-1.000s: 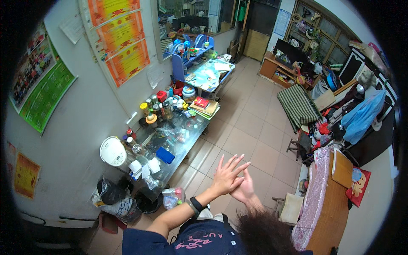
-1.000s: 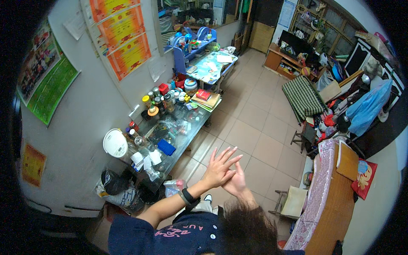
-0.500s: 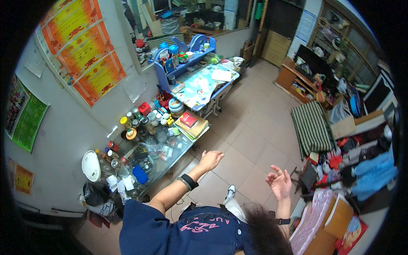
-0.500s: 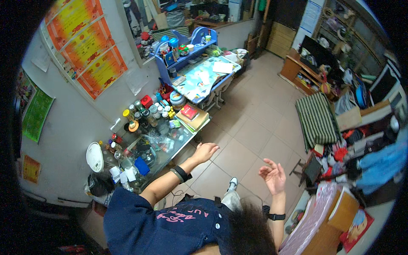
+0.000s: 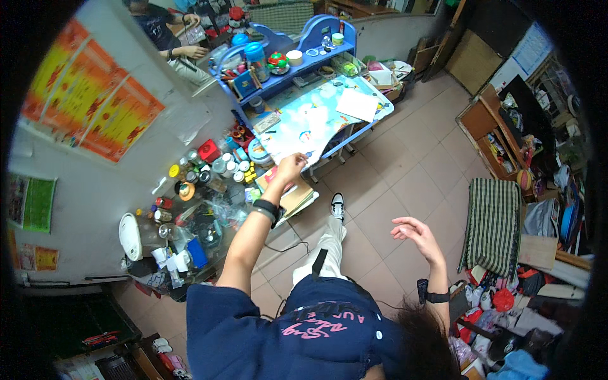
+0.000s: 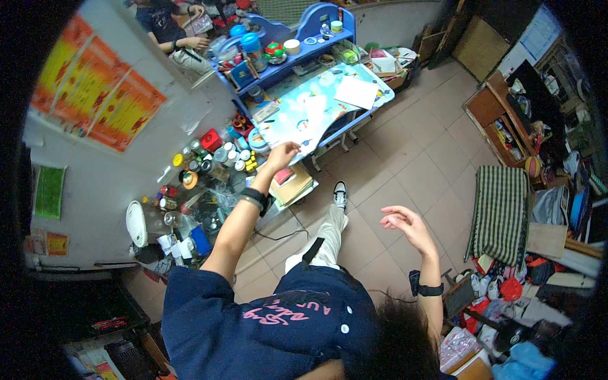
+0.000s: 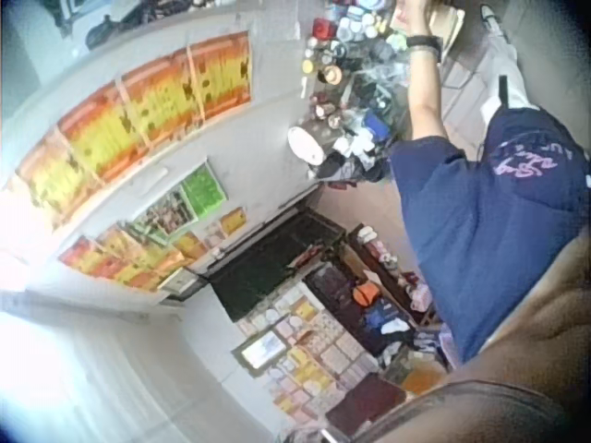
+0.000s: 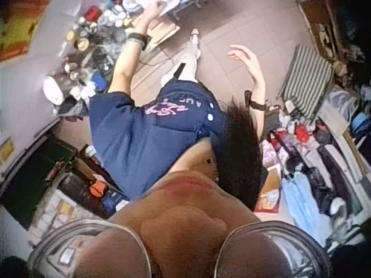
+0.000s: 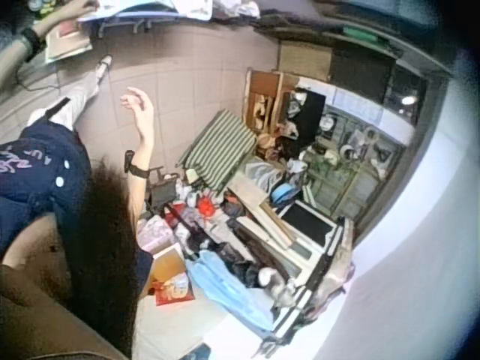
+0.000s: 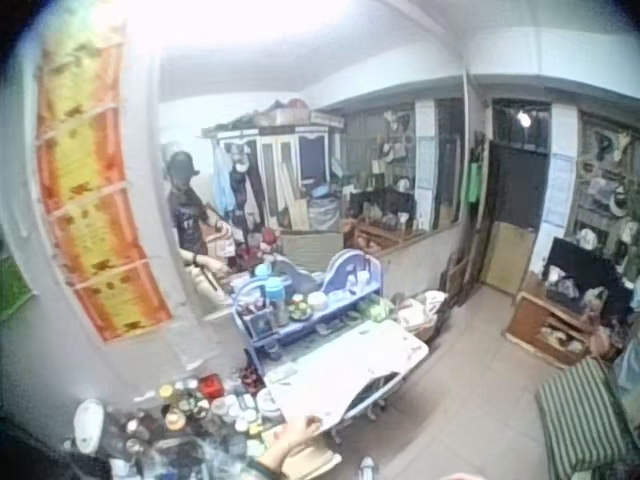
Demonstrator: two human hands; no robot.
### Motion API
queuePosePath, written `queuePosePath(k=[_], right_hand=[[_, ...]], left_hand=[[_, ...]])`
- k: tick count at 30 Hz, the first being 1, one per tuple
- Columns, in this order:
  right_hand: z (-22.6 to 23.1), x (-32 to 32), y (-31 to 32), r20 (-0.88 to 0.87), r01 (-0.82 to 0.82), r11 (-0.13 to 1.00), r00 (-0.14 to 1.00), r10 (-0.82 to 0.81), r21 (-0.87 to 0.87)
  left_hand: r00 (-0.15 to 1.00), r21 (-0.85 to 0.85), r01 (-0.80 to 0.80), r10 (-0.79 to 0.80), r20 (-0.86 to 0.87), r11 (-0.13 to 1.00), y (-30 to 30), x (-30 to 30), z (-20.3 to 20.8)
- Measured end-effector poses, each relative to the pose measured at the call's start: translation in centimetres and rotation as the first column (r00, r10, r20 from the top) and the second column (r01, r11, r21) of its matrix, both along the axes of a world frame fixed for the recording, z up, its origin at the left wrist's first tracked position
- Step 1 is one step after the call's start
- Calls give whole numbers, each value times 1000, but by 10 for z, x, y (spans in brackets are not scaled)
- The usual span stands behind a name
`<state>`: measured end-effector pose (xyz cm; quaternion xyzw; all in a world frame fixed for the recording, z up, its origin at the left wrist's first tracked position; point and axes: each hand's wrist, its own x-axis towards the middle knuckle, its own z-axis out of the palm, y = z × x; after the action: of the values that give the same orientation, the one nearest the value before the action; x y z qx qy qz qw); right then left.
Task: The person gathers items into a clear plastic bag, replaces a black trash bag in a waste bin, and then organizes a small blue desk and moves a wooden stool.
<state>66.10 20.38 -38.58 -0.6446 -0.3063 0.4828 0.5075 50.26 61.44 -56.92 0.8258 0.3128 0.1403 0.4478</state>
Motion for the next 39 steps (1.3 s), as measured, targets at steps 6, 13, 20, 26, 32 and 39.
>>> queuePosePath(k=[6, 13, 20, 26, 32, 39], right_hand=[[-84, 126, 57, 158, 26, 914, 986, 43, -406], [-114, 250, 123, 54, 49, 904, 998, -29, -425], [-116, 346, 298, 303, -51, 913, 935, 186, -404], [-210, 405, 423, 729, -127, 960, 628, 272, -249], [-221, 417, 454, 791, 29, 828, 315, 525, -561], [-248, 397, 436, 630, -359, 809, 508, 587, -465]], left_hand=[[963, 20, -165, 165, -215, 986, 109, 145, -70], [803, 203, -105, 203, -560, 974, 174, 237, -89], [776, 66, -24, 60, -628, 998, 184, 223, -84], [598, -480, -709, 801, -21, 517, 129, 164, -106], [-231, -927, -264, 951, -207, -266, 60, 133, -101], [-191, -923, -225, 943, -271, -311, 30, 131, -102]])
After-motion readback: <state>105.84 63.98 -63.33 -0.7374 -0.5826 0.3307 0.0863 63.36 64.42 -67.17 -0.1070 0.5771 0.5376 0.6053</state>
